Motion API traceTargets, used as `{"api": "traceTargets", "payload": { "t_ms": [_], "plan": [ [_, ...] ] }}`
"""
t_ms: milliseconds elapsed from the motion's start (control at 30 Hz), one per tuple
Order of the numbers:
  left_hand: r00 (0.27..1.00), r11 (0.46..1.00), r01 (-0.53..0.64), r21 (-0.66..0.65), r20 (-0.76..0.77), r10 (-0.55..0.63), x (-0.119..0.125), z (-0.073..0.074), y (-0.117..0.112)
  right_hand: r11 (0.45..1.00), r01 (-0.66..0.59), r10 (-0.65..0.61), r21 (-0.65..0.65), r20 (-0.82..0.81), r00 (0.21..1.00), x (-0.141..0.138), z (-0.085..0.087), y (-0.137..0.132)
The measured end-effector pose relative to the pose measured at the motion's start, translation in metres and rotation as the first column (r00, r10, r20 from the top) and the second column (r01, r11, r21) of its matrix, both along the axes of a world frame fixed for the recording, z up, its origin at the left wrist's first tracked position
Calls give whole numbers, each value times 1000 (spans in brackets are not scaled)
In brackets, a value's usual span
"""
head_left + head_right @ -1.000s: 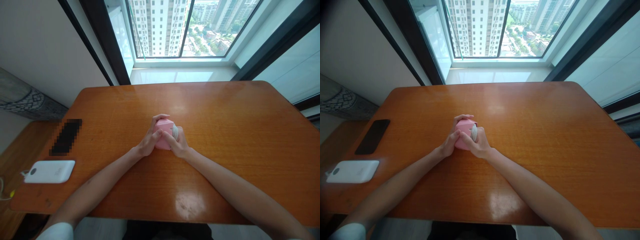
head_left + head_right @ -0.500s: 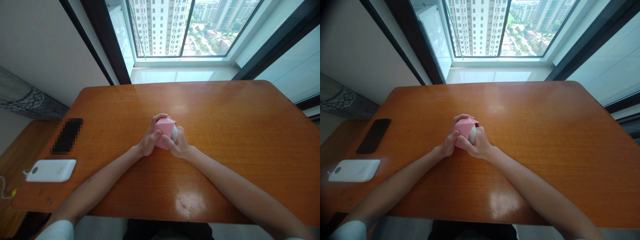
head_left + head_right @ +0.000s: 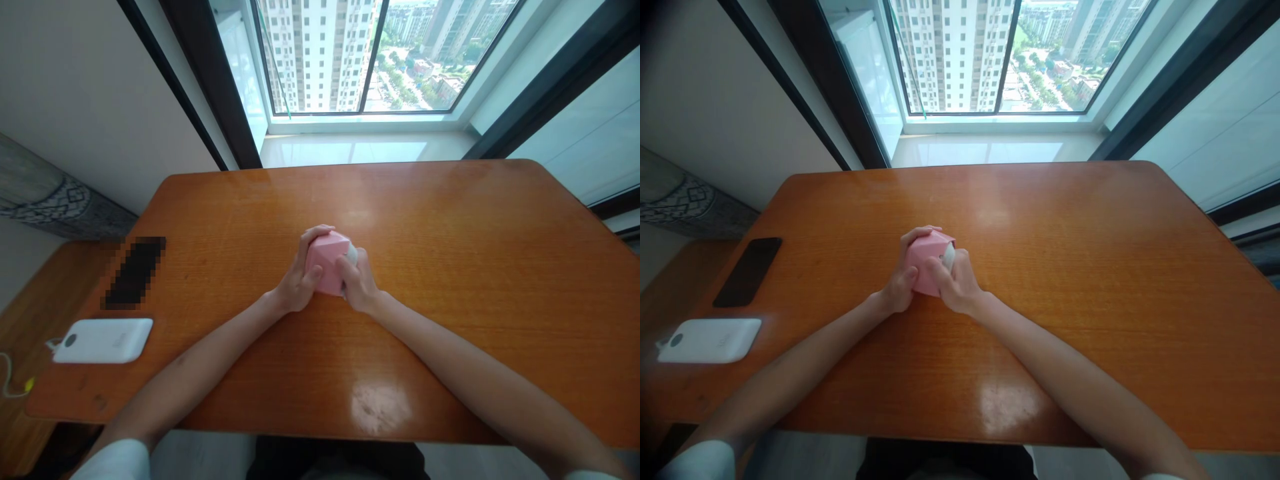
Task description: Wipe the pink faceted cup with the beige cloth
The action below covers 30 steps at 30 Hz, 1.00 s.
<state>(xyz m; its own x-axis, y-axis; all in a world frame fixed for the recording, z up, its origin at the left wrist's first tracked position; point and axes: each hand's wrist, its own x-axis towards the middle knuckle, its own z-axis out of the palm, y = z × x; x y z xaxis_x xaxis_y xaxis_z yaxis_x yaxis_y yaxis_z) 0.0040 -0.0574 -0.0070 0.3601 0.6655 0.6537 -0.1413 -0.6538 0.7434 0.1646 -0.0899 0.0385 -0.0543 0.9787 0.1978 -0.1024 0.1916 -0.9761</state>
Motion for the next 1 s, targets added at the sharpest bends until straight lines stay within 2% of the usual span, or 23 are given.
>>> {"api": "traceTargets", "payload": {
  "t_ms": [67,133,200,267,333,367,433,500,567,633,700,767,833,933,1000],
  "plan": [
    [997,987,70,-146,34,-66,-1,0,-2,995,-34,21,94,134,991,4,-4,-3],
    [996,982,87,-166,20,-85,-2,1,-1,999,-38,35,24,93,995,4,-5,-3],
    [999,998,44,-51,-28,-46,-4,3,1,989,-62,50,-134,-88,995,2,-1,0],
    [996,992,-7,129,-87,19,-5,5,4,962,-130,52,-242,-305,951,-4,7,5],
    [990,969,-38,246,-124,71,-4,5,6,941,-197,57,-274,-447,893,-8,14,8],
    [989,965,-48,259,-121,81,-4,5,7,939,-205,55,-275,-470,881,-10,16,9],
    [995,975,-58,215,-72,75,-2,2,6,958,-141,32,-251,-394,918,-9,16,8],
    [999,995,-31,91,8,31,0,-1,3,990,-51,27,-135,-170,985,-4,10,5],
    [997,997,43,-60,72,-39,1,-3,1,998,-51,47,40,92,995,2,2,1],
    [993,983,95,-155,81,-83,0,-2,0,989,-82,56,119,208,976,7,-5,-2],
    [996,988,82,-132,30,-79,-1,0,1,997,-63,57,37,148,987,8,-7,-2],
    [999,999,42,-1,-34,-42,-3,3,3,990,-58,57,-130,-8,998,4,-3,0],
    [997,987,12,161,-72,0,-4,6,5,964,-109,59,-244,-201,978,-2,5,3],
    [996,967,-29,253,-80,51,-4,6,6,947,-163,45,-275,-391,919,-9,13,6],
    [997,973,-40,227,-53,54,-3,4,5,964,-90,2,-249,-331,943,-9,13,5]
  ]
}}
